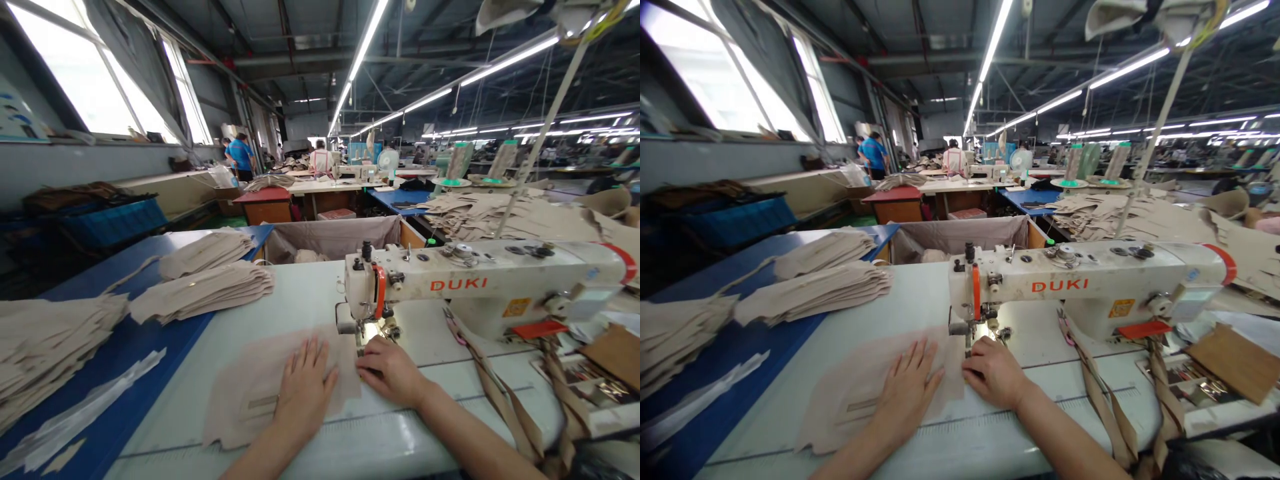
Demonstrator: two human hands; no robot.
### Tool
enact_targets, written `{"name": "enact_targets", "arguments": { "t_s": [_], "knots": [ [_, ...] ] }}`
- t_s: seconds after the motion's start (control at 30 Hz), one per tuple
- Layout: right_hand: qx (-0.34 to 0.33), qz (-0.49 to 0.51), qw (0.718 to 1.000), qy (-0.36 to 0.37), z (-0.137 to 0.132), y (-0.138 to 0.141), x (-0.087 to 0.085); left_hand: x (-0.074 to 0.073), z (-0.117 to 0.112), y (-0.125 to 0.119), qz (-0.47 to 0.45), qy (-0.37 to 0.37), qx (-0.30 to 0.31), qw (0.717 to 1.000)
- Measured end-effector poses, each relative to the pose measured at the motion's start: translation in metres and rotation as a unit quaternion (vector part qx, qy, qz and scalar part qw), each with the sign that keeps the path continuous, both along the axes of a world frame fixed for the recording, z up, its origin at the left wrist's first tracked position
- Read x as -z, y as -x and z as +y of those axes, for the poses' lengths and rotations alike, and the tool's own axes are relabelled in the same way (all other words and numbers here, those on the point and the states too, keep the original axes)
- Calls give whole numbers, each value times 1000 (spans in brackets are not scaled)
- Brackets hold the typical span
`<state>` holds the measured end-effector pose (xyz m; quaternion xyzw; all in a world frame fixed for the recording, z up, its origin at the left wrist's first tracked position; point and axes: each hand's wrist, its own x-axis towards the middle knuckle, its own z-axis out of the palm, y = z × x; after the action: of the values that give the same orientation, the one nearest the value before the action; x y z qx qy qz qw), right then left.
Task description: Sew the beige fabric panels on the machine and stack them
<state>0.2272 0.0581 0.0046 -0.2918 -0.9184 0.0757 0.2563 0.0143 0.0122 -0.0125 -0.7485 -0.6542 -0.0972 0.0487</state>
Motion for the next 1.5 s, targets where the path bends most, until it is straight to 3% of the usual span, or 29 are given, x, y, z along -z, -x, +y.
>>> {"name": "enact_targets", "arguments": {
  "t_s": [0.13,0.23,0.33,0.43,0.5,0.57,0.83,1.23,1.33,1.43,1.5],
  "knots": [
    [-9,14,1000,15,-4,-2,4,-5,-11,23,-35,-73,66,995],
    [-16,6,999,37,-6,-5,7,-17,-20,70,-49,-138,68,987],
    [-23,2,999,45,-6,-7,9,-33,-32,145,-50,-173,-32,983],
    [-26,4,999,38,-5,-8,10,-44,-50,223,-37,-160,-191,968],
    [-23,9,999,31,-5,-7,11,-46,-63,260,-32,-124,-282,951],
    [-20,19,999,21,-5,-7,11,-44,-75,280,-40,-91,-321,942],
    [-23,26,999,16,-4,-8,10,-31,-89,281,-61,-136,-281,948],
    [-26,17,999,29,-4,-9,12,-40,-94,283,-88,-168,-319,929],
    [-20,17,999,35,-3,-8,12,-46,-96,271,-46,-210,-261,941],
    [-12,12,999,27,-4,-6,10,-50,-90,245,12,-261,-143,955],
    [-10,9,1000,13,-5,-4,7,-51,-78,216,33,-288,-55,955]
  ]
}}
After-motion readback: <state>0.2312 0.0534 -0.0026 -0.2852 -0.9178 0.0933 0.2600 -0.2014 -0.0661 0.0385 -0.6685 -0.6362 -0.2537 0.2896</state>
